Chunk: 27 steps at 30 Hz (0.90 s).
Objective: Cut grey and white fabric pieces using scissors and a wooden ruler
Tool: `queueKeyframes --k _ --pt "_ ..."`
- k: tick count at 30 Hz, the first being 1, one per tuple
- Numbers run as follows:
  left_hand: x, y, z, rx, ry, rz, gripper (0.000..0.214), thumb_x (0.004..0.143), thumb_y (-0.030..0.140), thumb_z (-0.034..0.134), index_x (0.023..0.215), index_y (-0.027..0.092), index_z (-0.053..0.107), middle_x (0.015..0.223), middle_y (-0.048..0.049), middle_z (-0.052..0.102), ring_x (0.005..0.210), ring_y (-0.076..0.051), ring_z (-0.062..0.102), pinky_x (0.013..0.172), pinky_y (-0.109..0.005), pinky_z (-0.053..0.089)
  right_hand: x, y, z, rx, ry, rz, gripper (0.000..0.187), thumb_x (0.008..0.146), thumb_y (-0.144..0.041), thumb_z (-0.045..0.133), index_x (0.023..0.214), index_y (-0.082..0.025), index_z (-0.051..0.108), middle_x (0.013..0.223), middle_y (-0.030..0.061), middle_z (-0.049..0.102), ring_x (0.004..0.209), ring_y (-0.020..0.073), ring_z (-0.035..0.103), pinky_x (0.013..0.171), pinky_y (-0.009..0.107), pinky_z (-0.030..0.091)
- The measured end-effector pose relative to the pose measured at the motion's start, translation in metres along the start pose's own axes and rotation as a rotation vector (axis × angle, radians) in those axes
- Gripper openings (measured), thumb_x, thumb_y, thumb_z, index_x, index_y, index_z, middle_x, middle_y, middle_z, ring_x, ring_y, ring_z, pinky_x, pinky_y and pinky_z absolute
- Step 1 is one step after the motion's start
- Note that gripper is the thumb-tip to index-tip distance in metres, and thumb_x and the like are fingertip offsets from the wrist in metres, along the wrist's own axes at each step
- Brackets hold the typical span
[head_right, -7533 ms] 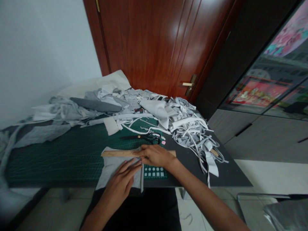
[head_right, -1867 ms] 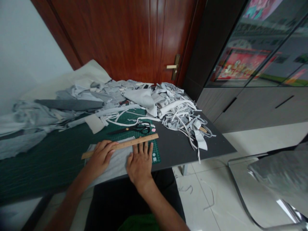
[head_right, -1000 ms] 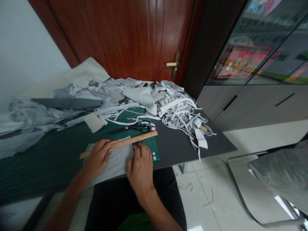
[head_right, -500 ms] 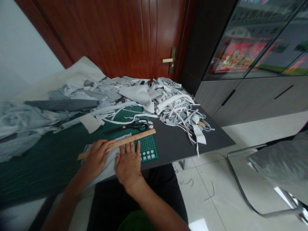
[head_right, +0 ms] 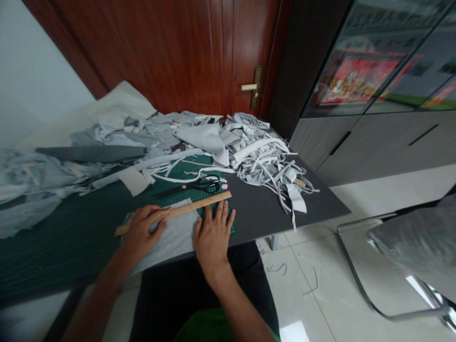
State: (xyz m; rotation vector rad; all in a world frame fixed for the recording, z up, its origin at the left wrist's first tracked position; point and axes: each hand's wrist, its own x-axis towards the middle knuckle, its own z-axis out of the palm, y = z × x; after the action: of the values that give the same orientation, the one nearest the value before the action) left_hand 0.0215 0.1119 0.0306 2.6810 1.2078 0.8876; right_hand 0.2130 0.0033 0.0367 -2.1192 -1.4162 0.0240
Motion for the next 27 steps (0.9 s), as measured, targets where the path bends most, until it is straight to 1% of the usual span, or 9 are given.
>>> queueKeyframes --k 2,5,8,10,11,15,19,22,27 --pt "0.0 0.001 0.0 -0.002 -0.024 -0.004 0.034 0.102 0.034 0.044 0.119 0.025 0.072 0.109 -0.0081 0.062 0.104 -0.028 0.058 0.095 -0.045 0.051 -0.001 0.004 -0.004 0.058 0.042 0.0 0.029 0.101 -0.018 0.047 0.12 -0.009 0.067 0.143 0.0254 0.059 0.145 0.0349 0.045 0.123 0.06 0.029" --pt "-0.002 0.0 0.001 -0.005 -0.041 0.003 0.036 0.106 0.036 0.038 0.122 0.023 0.068 0.114 -0.0089 0.061 0.109 -0.029 0.057 0.099 -0.047 0.05 -0.008 0.003 -0.012 0.198 0.007 -0.11 0.024 0.097 -0.01 0.046 0.105 -0.015 0.068 0.118 0.0146 0.069 0.119 0.0272 0.061 0.114 0.048 0.044" --pt "-0.003 -0.003 0.003 -0.007 -0.039 0.015 0.038 0.107 0.037 0.035 0.124 0.022 0.066 0.116 -0.0104 0.06 0.109 -0.03 0.056 0.099 -0.048 0.049 -0.019 -0.01 -0.016 0.332 -0.17 -0.408 0.035 0.097 -0.011 0.046 0.125 -0.014 0.067 0.127 0.011 0.07 0.121 0.0218 0.061 0.113 0.035 0.047" --pt "-0.004 -0.005 0.004 -0.01 -0.045 0.022 0.039 0.107 0.038 0.034 0.124 0.021 0.065 0.116 -0.0109 0.06 0.11 -0.03 0.056 0.099 -0.048 0.049 -0.023 -0.022 -0.014 0.305 -0.272 -0.561 0.045 0.102 -0.016 0.045 0.144 -0.008 0.057 0.146 0.0136 0.063 0.137 0.0217 0.054 0.123 0.034 0.037" --pt "-0.004 -0.005 0.004 -0.012 -0.05 0.023 0.039 0.107 0.038 0.034 0.124 0.021 0.065 0.116 -0.0111 0.06 0.11 -0.03 0.056 0.099 -0.048 0.049 -0.023 -0.027 -0.013 0.267 -0.303 -0.579 0.048 0.104 -0.019 0.043 0.149 -0.005 0.053 0.152 0.0153 0.058 0.144 0.0232 0.049 0.127 0.038 0.032" --pt "-0.003 -0.002 0.003 -0.012 -0.05 0.004 0.038 0.106 0.036 0.034 0.122 0.021 0.065 0.115 -0.0112 0.06 0.109 -0.03 0.055 0.099 -0.047 0.049 -0.017 -0.038 -0.008 0.156 -0.37 -0.489 0.05 0.108 -0.023 0.039 0.155 -0.01 0.049 0.161 0.0118 0.05 0.155 0.0274 0.035 0.13 0.054 0.022" --pt "-0.002 -0.001 0.001 -0.016 -0.049 0.01 0.037 0.106 0.036 0.034 0.119 0.021 0.065 0.115 -0.0117 0.06 0.109 -0.03 0.055 0.099 -0.047 0.049 -0.01 -0.032 -0.008 0.076 -0.329 -0.323 0.052 0.108 -0.024 0.039 0.156 -0.009 0.047 0.164 0.015 0.046 0.156 0.0298 0.035 0.128 0.057 0.025" --pt "-0.002 -0.002 0.002 -0.014 -0.048 0.01 0.038 0.105 0.038 0.036 0.121 0.021 0.066 0.115 -0.0117 0.061 0.108 -0.031 0.055 0.098 -0.048 0.049 -0.005 -0.025 -0.006 0.037 -0.247 -0.202 0.055 0.108 -0.032 0.041 0.158 -0.01 0.045 0.166 0.0167 0.04 0.157 0.033 0.031 0.129 0.06 0.02" --pt "-0.001 0.003 0.001 0.032 -0.039 0.0 0.036 0.104 0.035 0.038 0.119 0.021 0.068 0.112 -0.0114 0.063 0.106 -0.031 0.057 0.095 -0.049 0.049 -0.005 -0.021 -0.002 0.017 -0.19 -0.135 0.055 0.107 -0.033 0.043 0.158 -0.014 0.047 0.168 0.0174 0.038 0.16 0.0364 0.023 0.129 0.064 0.012"
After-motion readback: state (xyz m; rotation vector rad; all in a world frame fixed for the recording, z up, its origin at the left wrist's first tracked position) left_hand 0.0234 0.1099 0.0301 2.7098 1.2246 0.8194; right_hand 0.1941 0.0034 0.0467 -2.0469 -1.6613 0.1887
